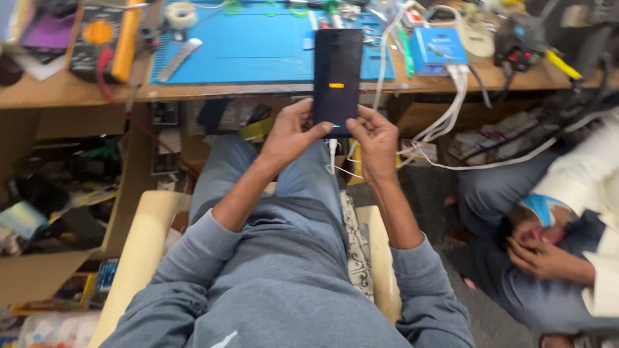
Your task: The person uses a yellow-handled screwdriver to adjust internal components of a disassembled smartphone on a blue mat. After reassembling the phone, the person connects a charging cable and confirms the device powers on, displaying the Poco logo.
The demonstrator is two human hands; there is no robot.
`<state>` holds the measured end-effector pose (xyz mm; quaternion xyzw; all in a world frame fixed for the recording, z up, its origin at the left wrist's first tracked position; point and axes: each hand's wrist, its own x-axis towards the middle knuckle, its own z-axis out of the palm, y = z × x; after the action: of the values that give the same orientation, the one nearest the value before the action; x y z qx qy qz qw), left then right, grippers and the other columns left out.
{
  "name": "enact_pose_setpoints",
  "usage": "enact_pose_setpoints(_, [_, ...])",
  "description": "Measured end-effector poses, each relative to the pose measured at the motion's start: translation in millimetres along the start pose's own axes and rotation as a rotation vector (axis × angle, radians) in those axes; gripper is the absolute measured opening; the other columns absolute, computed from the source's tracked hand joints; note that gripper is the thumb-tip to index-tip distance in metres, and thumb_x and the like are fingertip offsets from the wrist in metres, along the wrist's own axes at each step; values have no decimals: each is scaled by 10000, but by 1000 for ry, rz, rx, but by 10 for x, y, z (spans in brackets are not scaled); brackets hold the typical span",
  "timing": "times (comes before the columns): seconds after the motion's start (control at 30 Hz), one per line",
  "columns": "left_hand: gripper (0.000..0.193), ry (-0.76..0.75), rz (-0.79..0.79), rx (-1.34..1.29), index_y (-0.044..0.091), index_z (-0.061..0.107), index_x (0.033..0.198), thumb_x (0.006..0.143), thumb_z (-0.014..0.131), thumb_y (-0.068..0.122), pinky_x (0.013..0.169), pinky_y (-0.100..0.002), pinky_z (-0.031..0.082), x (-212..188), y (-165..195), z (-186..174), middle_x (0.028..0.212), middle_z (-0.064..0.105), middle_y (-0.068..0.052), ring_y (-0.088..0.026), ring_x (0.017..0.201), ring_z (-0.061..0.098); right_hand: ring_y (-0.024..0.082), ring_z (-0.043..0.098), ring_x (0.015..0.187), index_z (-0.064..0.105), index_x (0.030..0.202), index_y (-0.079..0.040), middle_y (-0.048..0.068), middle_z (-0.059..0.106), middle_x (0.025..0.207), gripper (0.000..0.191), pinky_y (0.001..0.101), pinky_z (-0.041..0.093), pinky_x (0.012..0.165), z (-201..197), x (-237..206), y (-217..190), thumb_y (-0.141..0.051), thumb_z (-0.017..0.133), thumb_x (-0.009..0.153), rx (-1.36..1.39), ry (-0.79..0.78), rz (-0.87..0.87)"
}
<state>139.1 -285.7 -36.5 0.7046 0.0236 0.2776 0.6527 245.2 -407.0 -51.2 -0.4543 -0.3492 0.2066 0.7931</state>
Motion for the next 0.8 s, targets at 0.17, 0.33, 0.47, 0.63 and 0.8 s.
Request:
enact_pose_setpoints(0.17, [296, -13, 23, -90, -13, 626, 1311, 1029, 650, 71, 971, -270, 561, 23, 116, -128, 1164, 742, -59, -100, 1067, 686, 129, 699, 1011, 649, 1260, 94, 108, 740, 1125, 299, 280, 564, 970, 63, -10, -13, 28, 694, 972, 21, -28, -7])
enact_pose_setpoints(0.33, [320, 52, -85, -141, -33, 629, 1301, 996, 669, 52, 806, -271, 583, -9, 51, -154, 1115, 739, -101, -121, 954, 699, 125, 704, 1021, 643, 1269, 67, 102, 747, 1132, 308, 280, 564, 965, 52, -52, -33, -4, 700, 974, 14, -50, 20])
enact_pose_setpoints(0.47, [362, 156, -197, 36, 12, 643, 1305, 948, 681, 60, 703, -218, 547, -14, -51, -115, 1108, 743, -65, -72, 887, 670, 64, 608, 888, 680, 1241, 21, 6, 667, 996, 268, 244, 530, 816, 0, -50, -47, -79, 733, 997, -129, -55, 54])
enact_pose_setpoints(0.63, [318, 140, -132, 8, -18, 663, 1291, 974, 672, 5, 727, -230, 486, -27, -254, -83, 1094, 722, -66, -91, 907, 633, 85, 692, 990, 654, 1254, 41, 64, 756, 1120, 271, 248, 558, 884, -98, -89, -46, -85, 672, 1014, 39, -89, 80])
enact_pose_setpoints(0.8, [304, 55, -143, -223, 8, 610, 1331, 1035, 589, 74, 937, -263, 537, 42, -399, -166, 1194, 693, -45, -100, 1071, 667, 112, 694, 1028, 637, 1286, 73, 99, 744, 1155, 282, 265, 556, 931, -153, -137, -72, -53, 657, 1035, 148, -88, 82])
